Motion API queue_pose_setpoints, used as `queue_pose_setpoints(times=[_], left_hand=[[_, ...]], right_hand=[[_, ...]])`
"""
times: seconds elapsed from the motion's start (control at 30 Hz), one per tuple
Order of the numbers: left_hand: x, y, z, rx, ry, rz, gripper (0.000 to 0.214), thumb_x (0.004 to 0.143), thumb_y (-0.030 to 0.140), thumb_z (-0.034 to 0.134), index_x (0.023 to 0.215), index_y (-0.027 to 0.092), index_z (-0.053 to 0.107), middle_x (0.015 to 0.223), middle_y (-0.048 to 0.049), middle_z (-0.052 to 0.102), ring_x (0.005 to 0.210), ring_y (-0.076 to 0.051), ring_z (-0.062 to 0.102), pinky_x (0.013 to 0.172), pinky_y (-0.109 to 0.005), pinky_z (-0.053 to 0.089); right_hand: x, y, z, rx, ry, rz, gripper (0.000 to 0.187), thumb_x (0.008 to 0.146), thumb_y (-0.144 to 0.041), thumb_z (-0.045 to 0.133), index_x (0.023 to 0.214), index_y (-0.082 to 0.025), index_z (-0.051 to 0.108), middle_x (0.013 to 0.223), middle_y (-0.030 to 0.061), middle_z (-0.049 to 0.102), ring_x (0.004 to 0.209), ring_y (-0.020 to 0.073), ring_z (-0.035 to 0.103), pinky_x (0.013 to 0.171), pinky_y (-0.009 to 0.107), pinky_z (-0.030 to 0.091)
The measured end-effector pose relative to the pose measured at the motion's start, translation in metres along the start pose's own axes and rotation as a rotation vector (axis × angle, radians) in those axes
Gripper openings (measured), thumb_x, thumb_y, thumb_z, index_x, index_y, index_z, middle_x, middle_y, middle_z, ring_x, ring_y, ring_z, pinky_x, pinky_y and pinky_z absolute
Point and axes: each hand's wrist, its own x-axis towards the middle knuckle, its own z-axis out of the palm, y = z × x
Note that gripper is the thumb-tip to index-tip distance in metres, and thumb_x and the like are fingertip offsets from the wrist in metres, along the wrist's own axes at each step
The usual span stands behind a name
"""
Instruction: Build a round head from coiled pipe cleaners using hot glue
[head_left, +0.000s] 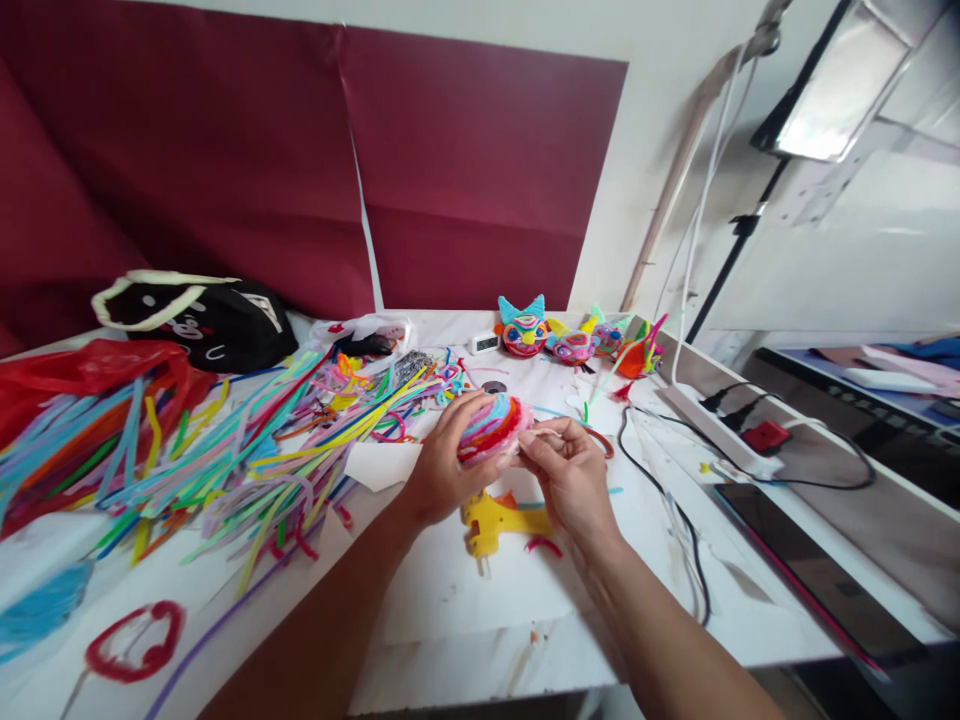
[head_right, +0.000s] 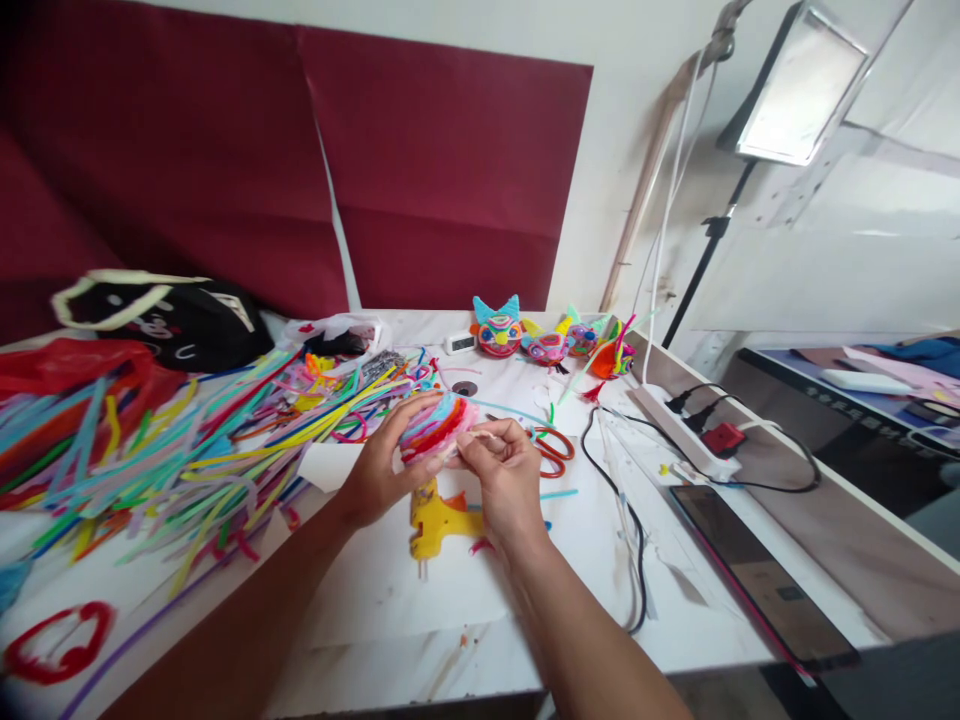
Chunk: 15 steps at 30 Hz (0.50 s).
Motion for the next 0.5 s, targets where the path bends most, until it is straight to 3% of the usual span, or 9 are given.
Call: queue_pose_setpoints(times=[0.23,0.5], left_hand=[[0.0007,0.0006,0.0004,0.004,-0.009,-0.054,0.058,0.077,0.029,0.066,0.131,0.018,0.049,0.137,-0.0127,0.054,0.129,-0.027,0.049,0.109,-0.042,0.039],[0.0026,0.0014,0.0006,0.066,0.12,0.022,0.052,0.07,0.019,0.063,0.121,0.017,0.055,0.126,-0.0115,0.061,0.12,-0.026,0.057,0.104,-0.041,0.045]], right_hand=[[-0.0055,0.0056,0.0001,-0.102,-0.08,-0.037,0.026,0.066,-0.027,0.083,0.075,-0.019,0.06,0.061,-0.0023,0.07,0.054,0.0128,0.067,0.058,0.025,0.057],[-0.0074,-0.0001,0.0029,-0.154,-0.199,-0.049,0.024,0.072,-0.033,0.079,0.082,-0.021,0.062,0.066,-0.0011,0.071,0.061,0.0158,0.069,0.063,0.031,0.06]])
